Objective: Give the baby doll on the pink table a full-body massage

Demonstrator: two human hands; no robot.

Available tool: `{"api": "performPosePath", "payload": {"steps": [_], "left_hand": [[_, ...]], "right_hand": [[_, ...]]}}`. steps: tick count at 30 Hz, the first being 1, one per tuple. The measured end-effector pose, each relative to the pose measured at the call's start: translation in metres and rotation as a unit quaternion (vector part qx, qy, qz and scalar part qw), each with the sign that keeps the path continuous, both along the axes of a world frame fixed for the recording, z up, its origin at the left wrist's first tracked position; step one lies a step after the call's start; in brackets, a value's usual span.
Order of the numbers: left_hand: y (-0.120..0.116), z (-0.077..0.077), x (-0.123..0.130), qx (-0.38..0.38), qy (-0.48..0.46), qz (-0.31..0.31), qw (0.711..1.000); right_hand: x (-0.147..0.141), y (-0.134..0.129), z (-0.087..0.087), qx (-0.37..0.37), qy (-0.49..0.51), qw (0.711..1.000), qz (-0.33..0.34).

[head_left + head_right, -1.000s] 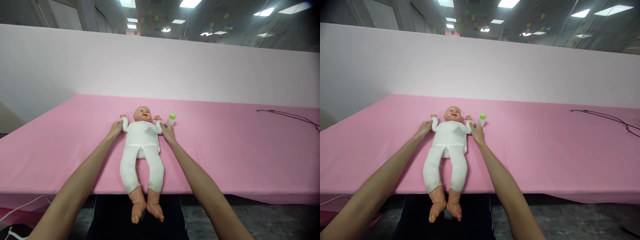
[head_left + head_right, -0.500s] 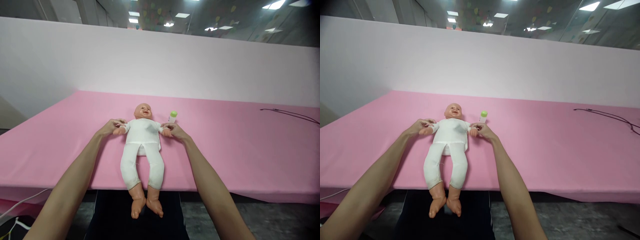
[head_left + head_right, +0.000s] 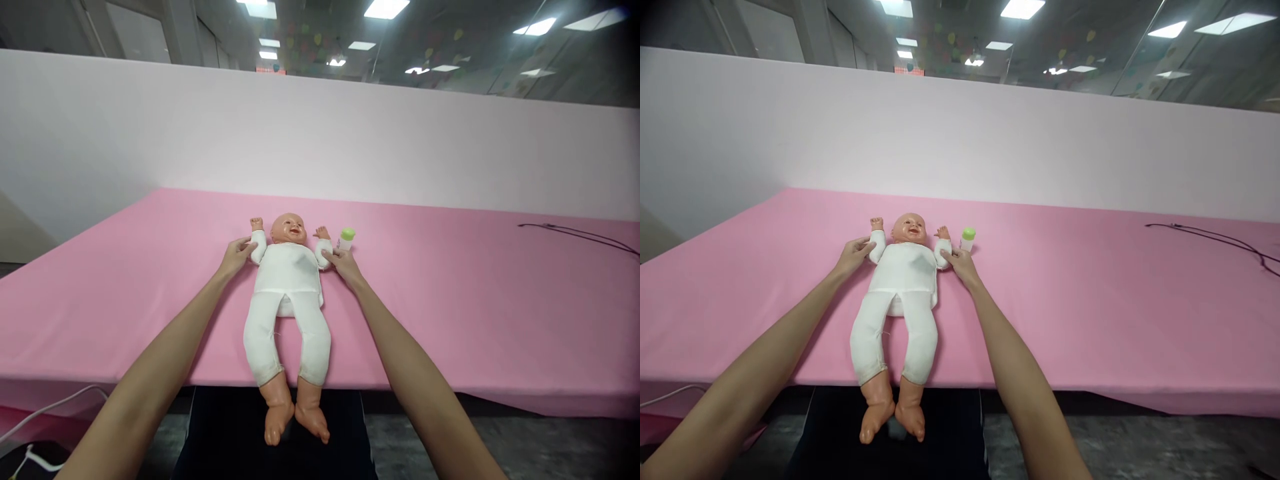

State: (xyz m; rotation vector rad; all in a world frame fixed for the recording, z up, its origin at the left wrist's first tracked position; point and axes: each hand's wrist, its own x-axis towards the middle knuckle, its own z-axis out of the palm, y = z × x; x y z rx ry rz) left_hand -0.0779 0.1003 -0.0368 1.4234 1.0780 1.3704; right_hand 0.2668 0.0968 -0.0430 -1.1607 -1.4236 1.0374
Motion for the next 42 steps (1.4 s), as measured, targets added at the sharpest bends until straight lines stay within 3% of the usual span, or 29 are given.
{"api": "performPosePath", "payload": {"steps": [5, 10, 14, 18, 27, 31, 34, 39, 42], "left_hand": [[0.011, -0.010, 0.008, -0.050, 0.064, 0.055, 0.995], [-0.002, 0.006, -0.011, -0.056, -0.019, -0.062, 0.996], [-0.015, 0.019, -0.032, -0.021, 0.077, -0.162, 0.984], [-0.016, 0.020, -0.039, 0.023, 0.163, -0.190, 0.968], [-0.012, 0.009, -0.012, -0.002, 0.014, -0.050, 0.999], [-0.007, 0.001, 0.001, -0.031, 0.031, 0.008, 0.999], [-0.006, -0.002, 0.002, -0.055, 0.059, 0.047, 0.996], [-0.011, 0.006, -0.014, -0.043, 0.031, -0.057, 0.997], [-0.014, 0.011, -0.027, -0.040, 0.045, -0.131, 0.989]], "right_hand": [[-0.003, 0.008, -0.006, -0.030, -0.012, 0.999, -0.032], [0.012, 0.001, 0.001, -0.033, 0.062, 0.994, 0.084], [0.024, -0.003, 0.002, -0.013, 0.039, 0.991, 0.126], [0.026, -0.004, -0.002, -0.001, -0.006, 0.985, 0.175], [0.010, -0.004, 0.003, -0.031, 0.053, 0.996, 0.069], [0.004, 0.000, 0.001, -0.051, -0.003, 0.998, 0.021], [0.006, -0.001, 0.002, -0.053, 0.002, 0.998, 0.035], [0.016, -0.007, 0.008, -0.059, 0.067, 0.990, 0.109], [0.020, -0.009, 0.009, -0.044, 0.054, 0.990, 0.122]]}}
